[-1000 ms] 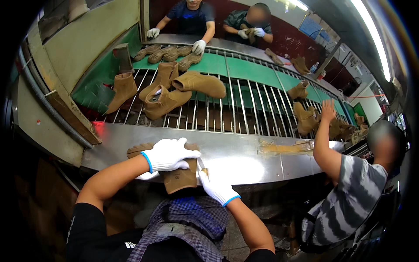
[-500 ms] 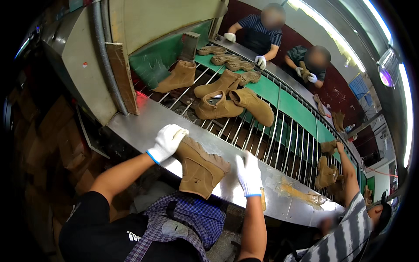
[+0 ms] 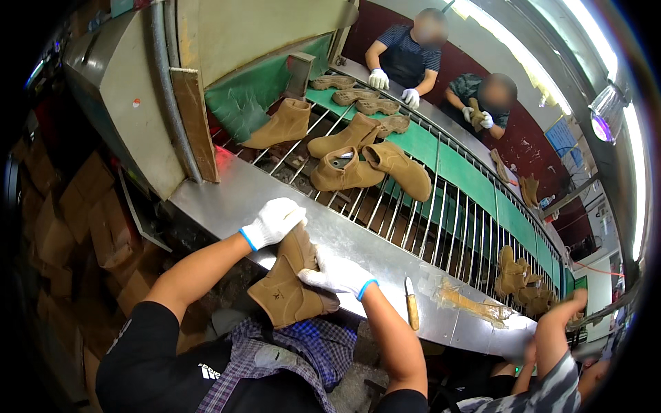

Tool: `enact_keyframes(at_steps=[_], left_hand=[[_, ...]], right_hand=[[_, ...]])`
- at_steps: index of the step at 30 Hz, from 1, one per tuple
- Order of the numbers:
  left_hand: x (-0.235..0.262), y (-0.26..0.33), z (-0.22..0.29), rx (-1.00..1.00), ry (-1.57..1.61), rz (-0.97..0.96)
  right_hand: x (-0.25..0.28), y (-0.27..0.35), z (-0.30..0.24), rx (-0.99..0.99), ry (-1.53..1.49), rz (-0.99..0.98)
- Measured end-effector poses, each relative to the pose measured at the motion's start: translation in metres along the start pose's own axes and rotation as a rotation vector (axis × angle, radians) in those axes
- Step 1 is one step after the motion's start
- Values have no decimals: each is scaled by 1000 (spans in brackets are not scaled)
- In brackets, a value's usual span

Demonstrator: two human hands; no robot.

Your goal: The person trims excess material from brown boots using a knife. They pick up the boots one at a time from a metal rack, shave off thin strips of material from the soles and upper edges, and place them on the conveyor belt.

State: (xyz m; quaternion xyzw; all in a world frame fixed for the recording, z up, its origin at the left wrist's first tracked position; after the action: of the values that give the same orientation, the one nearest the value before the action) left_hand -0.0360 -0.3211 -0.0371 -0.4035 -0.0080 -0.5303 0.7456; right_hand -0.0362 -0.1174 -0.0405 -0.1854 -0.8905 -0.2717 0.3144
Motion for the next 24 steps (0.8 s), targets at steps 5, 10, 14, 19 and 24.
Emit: enact_keyframes(at_steps=[5, 10, 14, 19, 24], left_hand=[[-19, -17, -2, 8, -58, -145], [-25, -33, -7, 96, -154, -311], [-43, -42, -3, 125, -193, -474], [-52, -38, -9, 110, -202, -541], [-26, -26, -34, -34, -92, -150]], right_hand=[[-17, 27, 34, -76, -714, 168], [-34, 39, 16, -80, -1111, 138], [-42, 31, 18, -201, -1134, 94], [-53, 14, -10, -190, -1309, 171], [-64, 34, 0, -182, -1388, 384]])
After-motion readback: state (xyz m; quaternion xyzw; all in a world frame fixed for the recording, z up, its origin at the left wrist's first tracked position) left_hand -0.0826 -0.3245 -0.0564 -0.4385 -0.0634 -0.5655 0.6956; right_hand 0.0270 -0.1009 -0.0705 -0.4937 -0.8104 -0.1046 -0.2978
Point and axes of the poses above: each hand's wrist, its own y-axis away from the middle knuckle, its own x-axis out of the back of the hand, z = x × y, the point moved 7 cm from there along -y, towards the middle knuckle, and after that the axes turned 7 degrees about z, right-handed, at the moved point
